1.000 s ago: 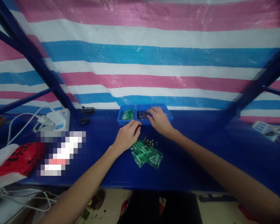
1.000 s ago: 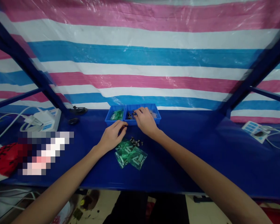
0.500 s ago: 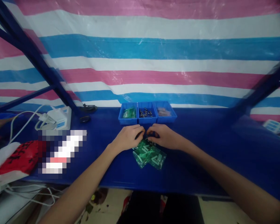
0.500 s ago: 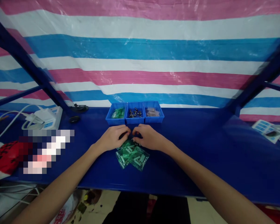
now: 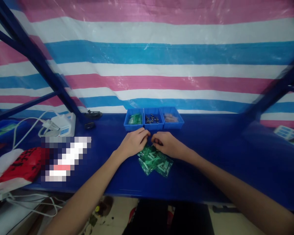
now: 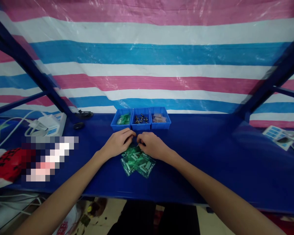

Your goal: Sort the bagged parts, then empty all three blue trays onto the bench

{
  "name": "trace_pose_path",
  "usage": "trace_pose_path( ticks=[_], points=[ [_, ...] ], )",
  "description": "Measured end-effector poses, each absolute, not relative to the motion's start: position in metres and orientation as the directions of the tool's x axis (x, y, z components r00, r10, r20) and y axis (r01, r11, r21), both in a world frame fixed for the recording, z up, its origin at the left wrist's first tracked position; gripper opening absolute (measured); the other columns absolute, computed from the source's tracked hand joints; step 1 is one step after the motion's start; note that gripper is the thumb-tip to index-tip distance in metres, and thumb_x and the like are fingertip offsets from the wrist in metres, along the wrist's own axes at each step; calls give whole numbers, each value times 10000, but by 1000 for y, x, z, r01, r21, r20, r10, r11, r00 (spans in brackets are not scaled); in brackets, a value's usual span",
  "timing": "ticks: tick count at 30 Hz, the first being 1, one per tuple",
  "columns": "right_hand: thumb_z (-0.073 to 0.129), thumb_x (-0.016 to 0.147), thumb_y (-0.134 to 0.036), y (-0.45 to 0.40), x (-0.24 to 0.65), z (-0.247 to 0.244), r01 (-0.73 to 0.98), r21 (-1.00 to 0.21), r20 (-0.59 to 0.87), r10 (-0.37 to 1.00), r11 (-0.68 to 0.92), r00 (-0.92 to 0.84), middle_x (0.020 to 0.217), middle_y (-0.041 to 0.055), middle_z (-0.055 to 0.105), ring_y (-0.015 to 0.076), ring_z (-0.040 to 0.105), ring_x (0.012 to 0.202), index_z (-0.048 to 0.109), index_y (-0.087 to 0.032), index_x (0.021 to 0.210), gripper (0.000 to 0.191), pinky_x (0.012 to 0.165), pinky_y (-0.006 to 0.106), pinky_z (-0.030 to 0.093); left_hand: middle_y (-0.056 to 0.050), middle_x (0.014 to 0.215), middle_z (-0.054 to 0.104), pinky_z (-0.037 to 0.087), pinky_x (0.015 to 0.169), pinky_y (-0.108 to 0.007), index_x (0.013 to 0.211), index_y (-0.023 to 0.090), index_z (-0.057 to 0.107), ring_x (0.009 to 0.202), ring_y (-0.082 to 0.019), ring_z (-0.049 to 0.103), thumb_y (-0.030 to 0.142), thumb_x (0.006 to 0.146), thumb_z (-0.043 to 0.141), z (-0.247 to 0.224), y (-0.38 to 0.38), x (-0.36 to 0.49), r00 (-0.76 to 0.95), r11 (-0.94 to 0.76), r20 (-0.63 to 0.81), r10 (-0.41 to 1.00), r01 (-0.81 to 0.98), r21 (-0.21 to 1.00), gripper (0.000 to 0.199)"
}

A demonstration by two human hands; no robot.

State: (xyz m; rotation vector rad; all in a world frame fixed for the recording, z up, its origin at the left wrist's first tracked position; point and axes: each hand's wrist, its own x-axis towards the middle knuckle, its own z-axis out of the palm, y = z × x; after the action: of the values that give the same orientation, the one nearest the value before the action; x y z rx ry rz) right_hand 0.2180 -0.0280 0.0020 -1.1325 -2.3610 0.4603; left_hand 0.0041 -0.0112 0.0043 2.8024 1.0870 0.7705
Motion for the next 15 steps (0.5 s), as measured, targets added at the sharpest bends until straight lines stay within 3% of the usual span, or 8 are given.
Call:
trace_pose_path(
  ticks=[3, 6, 15],
  points=[
    [602, 829, -38, -28, 217, 3, 644, -480, 279, 800, 595, -531, 774, 5, 626, 133, 556, 670, 647, -188, 830, 156, 625, 252, 378, -16, 845, 629, 437, 629, -276, 926, 196, 615, 744, -161, 604, 255, 982, 512, 9, -12, 2, 646, -753, 397, 652, 614, 237, 131],
    [582, 833, -18, -27, 217, 5, 636, -488, 297, 799, 598, -524, 741, 1, 626, 123, 543, 636, 653, -179, 794, 180, 604, 248, 366, 15, 699, 559, 349, 554, -271, 744, 191, 546, 639, -140, 541, 319, 958, 564, 11, -13, 2, 677, -747, 316, 665, 613, 258, 251],
    [610, 823, -57, -14, 221, 0, 450, -774, 336, 891, 446, -306, 783, 23, 718, 161, 677, 726, 677, -185, 844, 146, 695, 278, 524, -29, 948, 607, 450, 684, -267, 974, 204, 627, 799, -156, 598, 232, 976, 514, 6, -14, 7, 669, -758, 360, 650, 602, 251, 117]
  ],
)
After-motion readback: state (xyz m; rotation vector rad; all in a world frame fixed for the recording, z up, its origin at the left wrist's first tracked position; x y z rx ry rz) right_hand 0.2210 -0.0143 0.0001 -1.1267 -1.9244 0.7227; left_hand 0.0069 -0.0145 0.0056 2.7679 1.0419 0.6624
